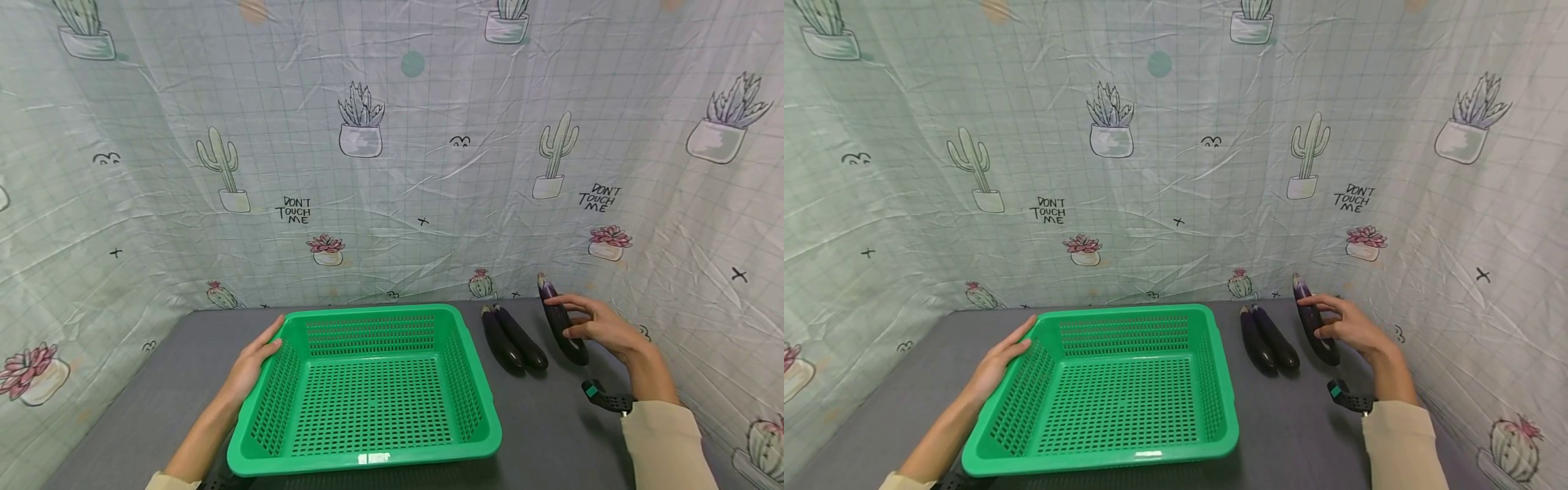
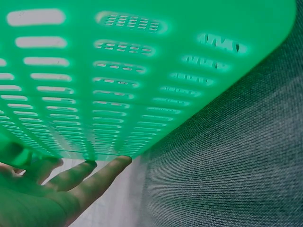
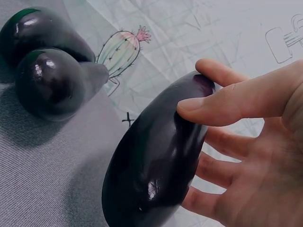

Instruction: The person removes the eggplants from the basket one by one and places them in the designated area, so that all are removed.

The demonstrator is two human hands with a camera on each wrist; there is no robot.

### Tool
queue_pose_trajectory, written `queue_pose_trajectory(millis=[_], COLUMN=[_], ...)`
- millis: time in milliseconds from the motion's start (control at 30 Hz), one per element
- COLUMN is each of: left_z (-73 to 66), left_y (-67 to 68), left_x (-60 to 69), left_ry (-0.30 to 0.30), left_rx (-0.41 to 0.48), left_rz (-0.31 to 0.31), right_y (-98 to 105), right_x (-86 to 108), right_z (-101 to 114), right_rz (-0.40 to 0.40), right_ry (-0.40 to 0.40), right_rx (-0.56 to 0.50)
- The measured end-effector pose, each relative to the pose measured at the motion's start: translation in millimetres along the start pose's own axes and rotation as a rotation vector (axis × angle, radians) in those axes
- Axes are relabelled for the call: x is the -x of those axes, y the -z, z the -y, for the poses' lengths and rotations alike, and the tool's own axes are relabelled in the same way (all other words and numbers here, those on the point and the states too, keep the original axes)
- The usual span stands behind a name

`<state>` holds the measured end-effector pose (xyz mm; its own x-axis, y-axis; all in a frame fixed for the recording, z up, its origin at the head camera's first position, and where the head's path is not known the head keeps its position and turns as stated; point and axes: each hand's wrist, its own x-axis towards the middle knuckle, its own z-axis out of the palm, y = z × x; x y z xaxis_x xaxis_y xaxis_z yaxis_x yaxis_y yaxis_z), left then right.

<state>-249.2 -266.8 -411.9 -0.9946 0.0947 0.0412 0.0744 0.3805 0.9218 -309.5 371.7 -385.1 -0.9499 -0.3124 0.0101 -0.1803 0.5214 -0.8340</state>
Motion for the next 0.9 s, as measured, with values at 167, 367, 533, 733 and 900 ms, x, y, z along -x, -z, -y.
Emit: queue_pose_trajectory(millis=[167, 367, 533, 733, 900], left_z=[0.7, 2.7, 3.4, 2.9, 3.3], left_y=[-0.1, -0.3, -0.2, -0.1, -0.3], left_x=[-0.4, -1.6, -1.8, -1.2, -1.6], left_ry=[-0.006, -0.028, -0.032, -0.025, -0.027], left_rx=[0.014, 0.009, 0.002, 0.002, 0.004], left_rz=[0.009, 0.009, 0.004, 0.003, 0.005], right_y=[0.0, -2.2, -3.9, -4.5, -4.9], right_x=[-1.0, -2.8, -3.8, -5.0, -5.6], right_z=[-3.9, -5.3, -5.7, -7.6, -8.9], right_rz=[-0.001, -0.001, 0.0, 0.003, 0.007], right_ry=[0.003, 0.01, 0.013, 0.005, 0.003], right_rx=[0.003, 0.025, 0.017, 0.02, 0.02])
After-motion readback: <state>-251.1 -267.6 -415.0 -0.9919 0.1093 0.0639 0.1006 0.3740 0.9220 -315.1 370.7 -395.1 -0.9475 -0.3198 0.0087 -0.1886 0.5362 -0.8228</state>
